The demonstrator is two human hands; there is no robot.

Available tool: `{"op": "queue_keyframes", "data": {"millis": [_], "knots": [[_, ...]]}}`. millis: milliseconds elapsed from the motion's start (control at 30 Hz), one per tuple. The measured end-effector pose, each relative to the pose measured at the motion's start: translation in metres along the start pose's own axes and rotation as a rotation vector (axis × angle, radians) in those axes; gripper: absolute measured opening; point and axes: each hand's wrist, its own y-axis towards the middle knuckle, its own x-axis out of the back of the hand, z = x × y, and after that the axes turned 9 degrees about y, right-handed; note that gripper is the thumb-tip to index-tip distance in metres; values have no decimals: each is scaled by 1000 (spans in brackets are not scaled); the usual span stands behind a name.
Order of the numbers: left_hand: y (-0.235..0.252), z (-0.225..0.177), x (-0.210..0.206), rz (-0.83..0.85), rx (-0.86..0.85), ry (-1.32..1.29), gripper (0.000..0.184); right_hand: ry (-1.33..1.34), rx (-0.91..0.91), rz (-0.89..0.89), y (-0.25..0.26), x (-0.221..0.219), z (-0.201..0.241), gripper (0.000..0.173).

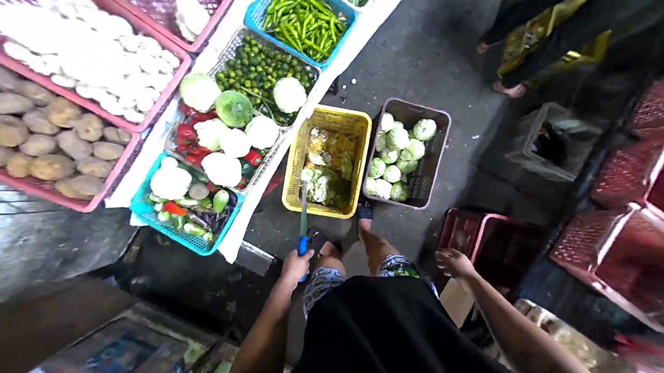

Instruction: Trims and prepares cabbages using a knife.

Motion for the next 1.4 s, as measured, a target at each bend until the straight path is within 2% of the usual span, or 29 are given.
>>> {"op": "queue_keyframes", "data": {"millis": [100, 167, 233, 367, 433, 533, 633, 767, 800, 867, 933, 1033, 1167, 1233, 1300, 1400], "knots": [[44, -28, -17, -12, -99, 87, 41, 56, -20, 30, 13, -24, -16, 41], [75, -29, -35, -50, -168, 222, 48, 51, 40, 40, 33, -37, -18, 39], [105, -37, -50, -94, -246, 273, 53, 61, 140, 35, 67, -52, -2, 40], [188, -39, -87, -207, -397, 214, 48, -160, 436, -15, 183, -85, 52, 39], [233, -36, -101, -272, -463, 225, 45, -289, 537, -73, 249, -101, 79, 40], [295, -34, -115, -328, -573, 200, 39, -339, 624, -200, 343, -111, 133, 46], [340, -30, -125, -376, -679, 130, 32, -452, 799, -345, 432, -110, 190, 70], [356, -13, -142, -516, -795, 154, 34, -775, 1030, -482, 526, -111, 251, 111], [359, -10, -148, -546, -851, 147, 33, -862, 1046, -509, 545, -112, 261, 118], [363, -13, -152, -577, -875, 114, 32, -921, 1067, -545, 571, -111, 280, 118], [362, -19, -148, -573, -749, 117, 34, -923, 1076, -529, 577, -122, 287, 113], [358, -29, -146, -516, -560, 186, 36, -852, 1107, -495, 552, -120, 269, 105], [356, -38, -142, -451, -406, 292, 41, -325, 1127, -434, 499, -108, 229, 115], [358, -39, -143, -455, -391, 306, 41, -23, 1087, -332, 456, -102, 204, 119], [363, -39, -146, -445, -439, 253, 38, 220, 1062, -186, 413, -98, 175, 113], [349, -48, -145, -225, -573, -59, 30, 460, 1067, 105, 366, -107, 140, 101]]}}
